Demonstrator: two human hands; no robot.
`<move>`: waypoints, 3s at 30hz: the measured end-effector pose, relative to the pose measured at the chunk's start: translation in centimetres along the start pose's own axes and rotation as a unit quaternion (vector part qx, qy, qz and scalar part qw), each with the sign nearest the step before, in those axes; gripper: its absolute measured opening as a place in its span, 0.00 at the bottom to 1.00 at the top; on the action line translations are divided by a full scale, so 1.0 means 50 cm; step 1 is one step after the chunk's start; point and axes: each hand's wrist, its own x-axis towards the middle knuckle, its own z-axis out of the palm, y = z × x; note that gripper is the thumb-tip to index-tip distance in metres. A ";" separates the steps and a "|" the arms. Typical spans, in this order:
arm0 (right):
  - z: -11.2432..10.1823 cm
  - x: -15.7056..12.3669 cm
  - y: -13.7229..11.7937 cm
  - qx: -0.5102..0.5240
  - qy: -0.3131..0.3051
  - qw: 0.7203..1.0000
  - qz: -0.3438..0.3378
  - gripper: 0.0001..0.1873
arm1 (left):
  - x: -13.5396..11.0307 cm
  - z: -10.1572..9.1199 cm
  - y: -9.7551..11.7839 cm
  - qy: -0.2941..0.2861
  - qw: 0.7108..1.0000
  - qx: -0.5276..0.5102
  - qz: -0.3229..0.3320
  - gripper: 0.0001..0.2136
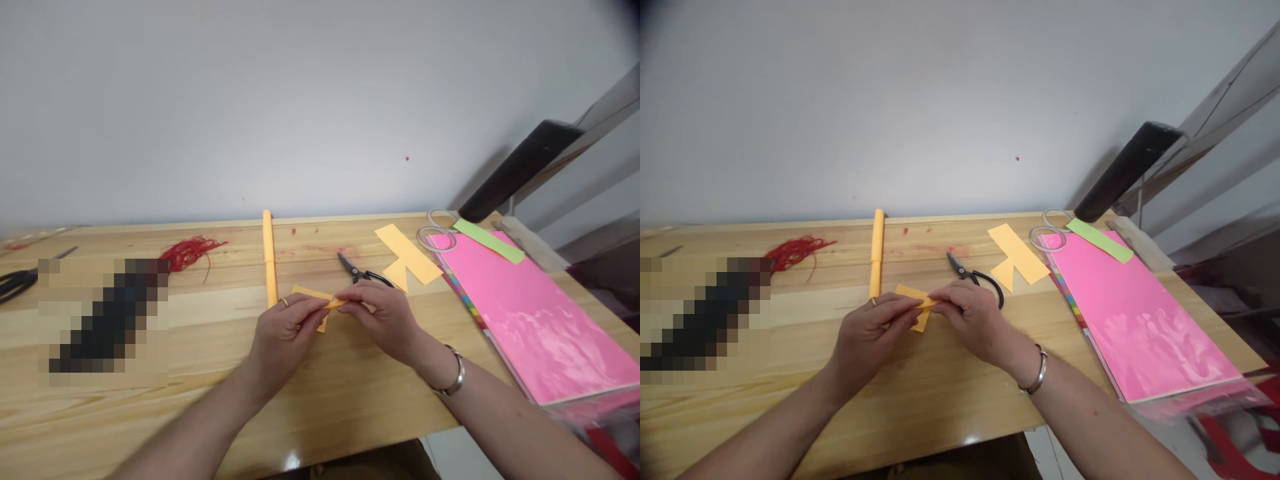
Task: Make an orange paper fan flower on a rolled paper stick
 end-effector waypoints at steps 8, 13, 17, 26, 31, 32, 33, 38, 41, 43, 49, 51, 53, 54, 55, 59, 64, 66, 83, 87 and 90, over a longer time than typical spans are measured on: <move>-0.003 0.002 0.005 -0.015 -0.014 1.000 0.002 0.07 | 0.001 -0.002 0.003 -0.001 1.000 0.015 0.005 0.06; -0.004 0.003 0.004 -0.018 -0.020 1.000 0.007 0.05 | 0.001 -0.002 0.004 -0.004 1.000 0.019 0.013 0.06; -0.004 0.004 0.003 -0.015 -0.022 1.000 0.009 0.05 | 0.003 -0.002 0.007 0.002 1.000 0.021 0.016 0.06; -0.003 0.002 0.007 -0.020 -0.026 0.999 0.008 0.06 | 0.000 -0.003 0.005 -0.008 1.000 0.026 0.015 0.07; -0.006 0.004 0.007 -0.020 -0.046 0.999 0.005 0.06 | 0.002 -0.001 0.005 -0.006 0.999 0.030 0.018 0.06; -0.006 0.004 0.007 -0.020 -0.048 0.999 0.005 0.06 | 0.002 -0.001 0.006 -0.006 0.999 0.030 0.018 0.06; -0.007 0.005 0.007 -0.019 -0.050 0.999 0.005 0.05 | 0.002 -0.001 0.006 -0.006 0.999 0.030 0.018 0.06; -0.007 0.006 0.006 -0.026 -0.056 0.998 0.009 0.04 | 0.003 -0.001 0.008 -0.004 0.999 0.033 0.021 0.06; -0.007 0.006 0.006 -0.033 -0.060 0.998 0.010 0.05 | 0.003 -0.002 0.009 -0.001 0.999 0.033 0.023 0.06; -0.007 0.006 0.007 -0.032 -0.062 0.998 0.008 0.05 | 0.004 -0.002 0.009 -0.001 0.999 0.032 0.024 0.06; -0.008 0.004 0.008 -0.028 -0.075 0.997 0.002 0.07 | 0.003 -0.002 0.007 -0.005 0.999 0.031 0.023 0.06; -0.008 0.004 0.008 -0.029 -0.077 0.997 0.005 0.06 | 0.002 -0.002 0.006 -0.006 0.999 0.033 0.024 0.06; -0.008 0.004 0.008 -0.032 -0.083 0.996 0.009 0.06 | 0.002 -0.002 0.007 -0.007 0.999 0.033 0.022 0.06; -0.008 0.005 0.007 -0.033 -0.085 0.996 0.010 0.06 | 0.002 -0.002 0.007 -0.008 0.999 0.031 0.020 0.06; -0.008 0.005 0.007 -0.035 -0.086 0.996 0.011 0.06 | 0.002 -0.002 0.007 -0.009 0.999 0.030 0.019 0.06; -0.007 0.006 0.007 -0.036 -0.084 0.996 0.009 0.06 | 0.002 -0.003 0.009 -0.010 0.999 0.030 0.021 0.06; -0.008 0.006 0.006 -0.032 -0.081 0.996 0.014 0.05 | 0.001 -0.003 0.008 -0.014 0.999 0.037 0.022 0.06; -0.008 0.005 0.006 -0.031 -0.080 0.996 0.015 0.05 | 0.001 -0.003 0.008 -0.018 0.999 0.034 0.020 0.06; -0.009 0.008 0.002 -0.030 -0.075 0.997 0.013 0.05 | 0.000 -0.003 0.006 -0.025 0.999 0.022 0.010 0.06; -0.009 0.006 0.002 -0.028 -0.081 0.996 0.014 0.05 | 0.002 -0.004 0.007 -0.023 0.999 0.025 0.015 0.05; -0.009 0.006 0.001 -0.024 -0.080 0.996 0.013 0.05 | 0.001 -0.005 0.009 -0.028 0.999 0.025 0.011 0.05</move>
